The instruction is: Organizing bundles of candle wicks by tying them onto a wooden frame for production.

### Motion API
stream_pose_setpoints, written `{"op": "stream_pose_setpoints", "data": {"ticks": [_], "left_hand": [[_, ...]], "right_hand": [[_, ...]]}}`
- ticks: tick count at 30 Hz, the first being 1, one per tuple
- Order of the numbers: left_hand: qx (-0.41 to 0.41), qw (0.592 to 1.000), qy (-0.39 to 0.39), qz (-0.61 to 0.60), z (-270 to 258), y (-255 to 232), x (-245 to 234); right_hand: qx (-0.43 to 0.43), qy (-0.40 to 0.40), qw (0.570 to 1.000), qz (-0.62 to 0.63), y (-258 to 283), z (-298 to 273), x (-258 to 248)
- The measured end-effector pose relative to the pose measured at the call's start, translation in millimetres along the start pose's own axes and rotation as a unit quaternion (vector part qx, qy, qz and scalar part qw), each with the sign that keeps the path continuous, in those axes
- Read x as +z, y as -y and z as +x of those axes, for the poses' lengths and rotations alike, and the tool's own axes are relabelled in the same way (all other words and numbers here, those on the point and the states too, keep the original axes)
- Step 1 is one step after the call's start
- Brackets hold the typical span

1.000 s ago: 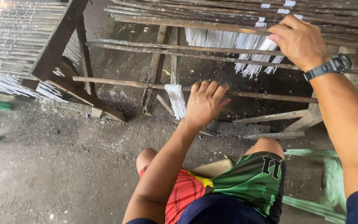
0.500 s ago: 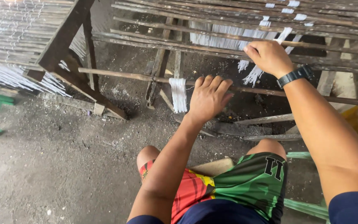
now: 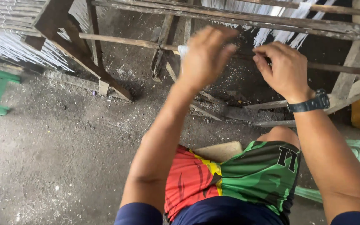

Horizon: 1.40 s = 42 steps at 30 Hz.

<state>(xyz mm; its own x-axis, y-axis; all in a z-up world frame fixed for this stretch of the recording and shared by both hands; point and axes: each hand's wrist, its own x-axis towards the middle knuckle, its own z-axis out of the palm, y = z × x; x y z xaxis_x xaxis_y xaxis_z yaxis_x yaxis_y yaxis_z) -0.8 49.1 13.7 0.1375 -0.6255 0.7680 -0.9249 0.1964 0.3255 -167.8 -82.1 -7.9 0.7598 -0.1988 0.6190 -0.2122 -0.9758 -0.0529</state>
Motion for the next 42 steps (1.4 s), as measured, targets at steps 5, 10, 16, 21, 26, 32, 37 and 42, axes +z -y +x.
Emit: {"op": "stream_pose_setpoints", "data": {"ticks": [5,10,16,21,26,32,37,42], "left_hand": [[-0.058,0.958,0.07,0.272,-24,47,-51],[-0.073,0.931,0.109,0.341,-53,63,-53],[-0.083,0.932,0.094,0.34,-53,68,-54],[-0.104,0.947,0.075,0.293,-60,73,-48],[-0.127,0.946,0.085,0.285,-59,67,-50],[-0.112,0.954,0.062,0.269,-57,61,-51],[-0.096,0.958,0.055,0.265,-57,59,-54],[-0.027,0.958,0.004,0.284,-57,60,-53]], "right_hand": [[-0.053,-0.128,0.978,0.158,50,2,1],[0.03,0.014,0.974,0.225,85,11,90],[0.17,-0.046,0.919,0.354,87,37,116],[0.239,-0.071,0.915,0.318,67,7,86],[0.27,-0.133,0.884,0.359,43,-27,67],[0.344,-0.188,0.807,0.442,34,-45,48],[0.367,-0.092,0.813,0.443,37,-39,53],[0.317,-0.087,0.827,0.456,45,-30,73]]}}
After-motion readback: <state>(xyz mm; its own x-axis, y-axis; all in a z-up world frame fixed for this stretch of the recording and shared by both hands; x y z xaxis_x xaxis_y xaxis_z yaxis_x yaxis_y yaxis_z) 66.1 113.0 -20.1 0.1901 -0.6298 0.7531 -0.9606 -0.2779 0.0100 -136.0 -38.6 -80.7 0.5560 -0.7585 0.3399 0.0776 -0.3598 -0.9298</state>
